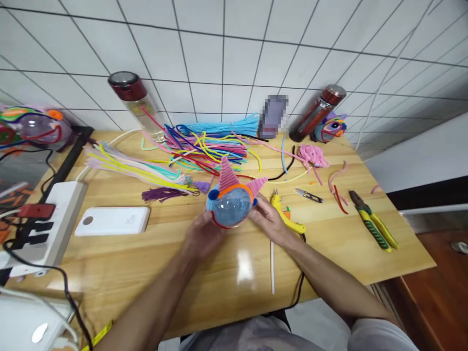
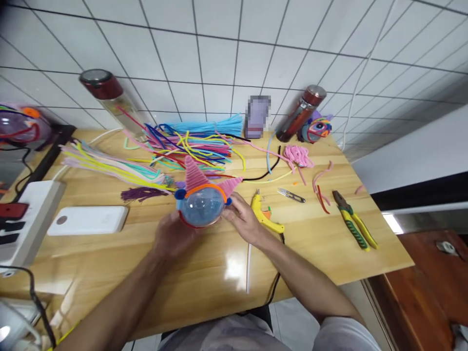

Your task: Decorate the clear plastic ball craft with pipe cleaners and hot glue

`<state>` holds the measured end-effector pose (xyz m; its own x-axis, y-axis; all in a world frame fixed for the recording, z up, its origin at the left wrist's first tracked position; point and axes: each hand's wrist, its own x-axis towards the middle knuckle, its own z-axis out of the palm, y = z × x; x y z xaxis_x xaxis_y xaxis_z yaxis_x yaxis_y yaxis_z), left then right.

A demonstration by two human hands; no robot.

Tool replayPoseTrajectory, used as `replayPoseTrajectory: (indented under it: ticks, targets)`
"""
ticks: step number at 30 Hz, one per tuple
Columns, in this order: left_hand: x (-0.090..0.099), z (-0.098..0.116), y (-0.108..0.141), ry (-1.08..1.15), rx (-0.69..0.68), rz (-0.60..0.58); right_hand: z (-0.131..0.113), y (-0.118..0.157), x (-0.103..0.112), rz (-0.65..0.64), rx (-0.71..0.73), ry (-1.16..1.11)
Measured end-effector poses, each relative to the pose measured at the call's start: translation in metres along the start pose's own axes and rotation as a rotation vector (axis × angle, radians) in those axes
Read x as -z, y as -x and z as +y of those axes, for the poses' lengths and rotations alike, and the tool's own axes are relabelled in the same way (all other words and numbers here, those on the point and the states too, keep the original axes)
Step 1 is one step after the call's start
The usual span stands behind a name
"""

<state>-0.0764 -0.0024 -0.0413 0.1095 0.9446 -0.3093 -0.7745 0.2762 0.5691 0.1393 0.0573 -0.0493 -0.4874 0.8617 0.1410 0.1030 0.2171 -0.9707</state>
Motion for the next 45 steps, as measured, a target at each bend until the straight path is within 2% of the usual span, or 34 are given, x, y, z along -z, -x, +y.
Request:
replayPoseTrajectory:
  ticks: [3, 7, 10, 12, 16, 19, 23, 28, 31, 33, 37, 40, 42, 45]
  targets:
    - [-0.002, 0.007, 0.001, -0.008, -0.019, 0.021, -0.013, 0.005, 0.0, 0.022, 0.029, 0.067]
    - [-0.022, 0.02, 0.008, -0.031, -0.135, -0.077, -0.03, 0.005, -0.003, 0.097, 0.023, 0.118]
    - [-0.035, 0.029, 0.014, -0.048, -0.25, -0.128, -0.044, 0.003, 0.009, 0.111, 0.035, 0.145]
    - [-0.04, 0.034, 0.017, -0.048, -0.32, -0.162, -0.052, 0.007, 0.03, 0.186, 0.066, 0.224]
    - [-0.045, 0.042, 0.024, -0.055, -0.392, -0.191, -0.056, 0.034, 0.095, 0.521, 0.09, 0.517]
    - [-0.045, 0.044, 0.033, -0.067, -0.419, -0.191, -0.046, 0.059, 0.143, 0.722, -0.141, 0.752]
    - [-0.043, 0.036, 0.042, -0.09, -0.427, -0.162, -0.029, 0.084, 0.187, 0.819, -0.303, 0.811]
    - [-0.039, 0.022, 0.04, -0.103, -0.402, -0.17, -0.015, 0.102, 0.216, 0.818, -0.444, 0.883]
    - [-0.035, 0.017, 0.032, -0.098, -0.384, -0.179, -0.008, 0.103, 0.211, 0.715, -0.442, 0.919]
    - [-0.03, 0.014, 0.026, -0.089, -0.375, -0.168, -0.004, 0.101, 0.193, 0.622, -0.408, 0.932]
    - [-0.022, 0.007, 0.02, -0.087, -0.363, -0.145, -0.007, 0.093, 0.135, 0.403, -0.283, 0.944]
    - [-0.017, 0.004, 0.02, -0.094, -0.36, -0.139, -0.017, 0.086, 0.091, 0.182, -0.153, 1.114]
    - [-0.017, 0.004, 0.022, -0.097, -0.356, -0.14, -0.023, 0.081, 0.069, 0.077, -0.192, 1.256]
    - [-0.018, 0.004, 0.025, -0.089, -0.359, -0.156, -0.025, 0.071, 0.051, 0.025, -0.304, 1.388]
